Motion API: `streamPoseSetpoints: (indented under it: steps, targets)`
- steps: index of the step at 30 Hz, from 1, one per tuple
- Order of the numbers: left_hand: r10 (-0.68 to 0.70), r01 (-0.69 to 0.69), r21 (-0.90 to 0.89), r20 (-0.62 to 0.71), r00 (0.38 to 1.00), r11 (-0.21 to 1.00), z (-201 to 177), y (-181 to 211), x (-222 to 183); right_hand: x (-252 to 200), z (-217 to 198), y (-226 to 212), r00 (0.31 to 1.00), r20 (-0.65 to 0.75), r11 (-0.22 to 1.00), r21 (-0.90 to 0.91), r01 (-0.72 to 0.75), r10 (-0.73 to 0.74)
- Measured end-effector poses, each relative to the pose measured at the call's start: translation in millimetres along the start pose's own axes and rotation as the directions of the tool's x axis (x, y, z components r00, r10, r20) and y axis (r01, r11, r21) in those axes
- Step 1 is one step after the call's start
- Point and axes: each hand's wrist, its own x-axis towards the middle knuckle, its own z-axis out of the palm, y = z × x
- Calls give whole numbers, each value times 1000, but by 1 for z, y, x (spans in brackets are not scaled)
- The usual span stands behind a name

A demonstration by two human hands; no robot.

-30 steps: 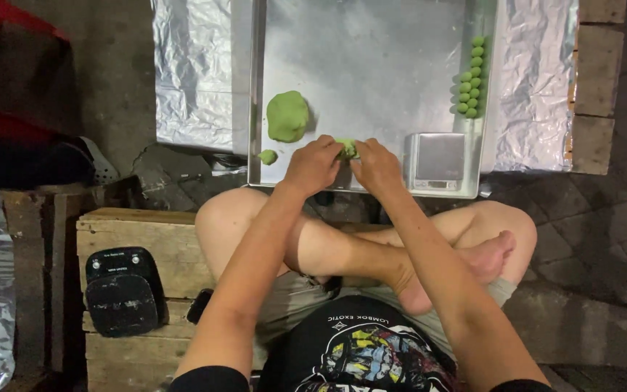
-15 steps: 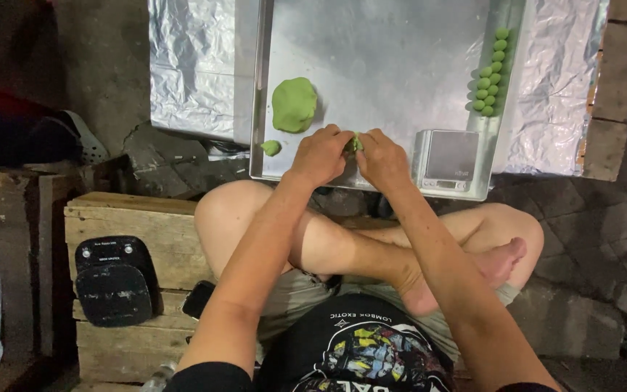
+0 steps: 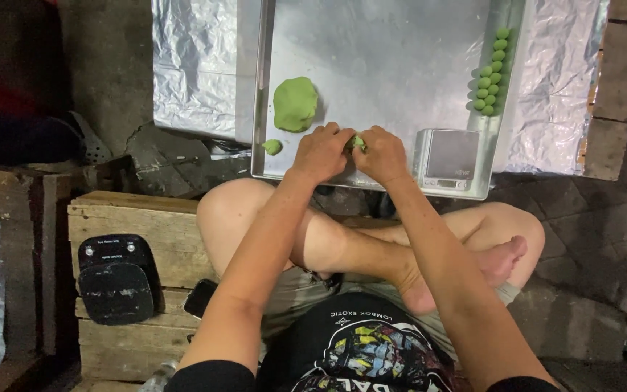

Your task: The person is shaping small balls of green dough by hand and arranging them on a metal tray.

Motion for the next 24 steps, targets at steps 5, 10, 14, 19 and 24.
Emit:
streamPoseSetpoints:
  steps: [5, 10, 14, 19, 24]
  targets:
    - [-29, 31, 55, -43, 999, 998, 6, -2, 3, 1, -8, 5, 861, 285, 708, 491, -508, 421]
    - [-45, 46, 11, -120, 992, 999, 11, -12, 4, 10, -65, 12, 598, 555, 160, 641, -750, 579]
    - [-22, 34, 57, -195, 980, 998, 27, -19, 9, 11, -125, 46, 552, 612, 191, 554, -810, 567]
    - [-14, 23, 56, -143, 990, 998, 23, -20, 11, -4, -160, 86, 544, 538, 447, 313, -838, 644]
    - [-64, 65, 22, -59, 996, 998, 12, -15, 7, -33, -138, 117, 462, 489, 514, 32, -857, 740]
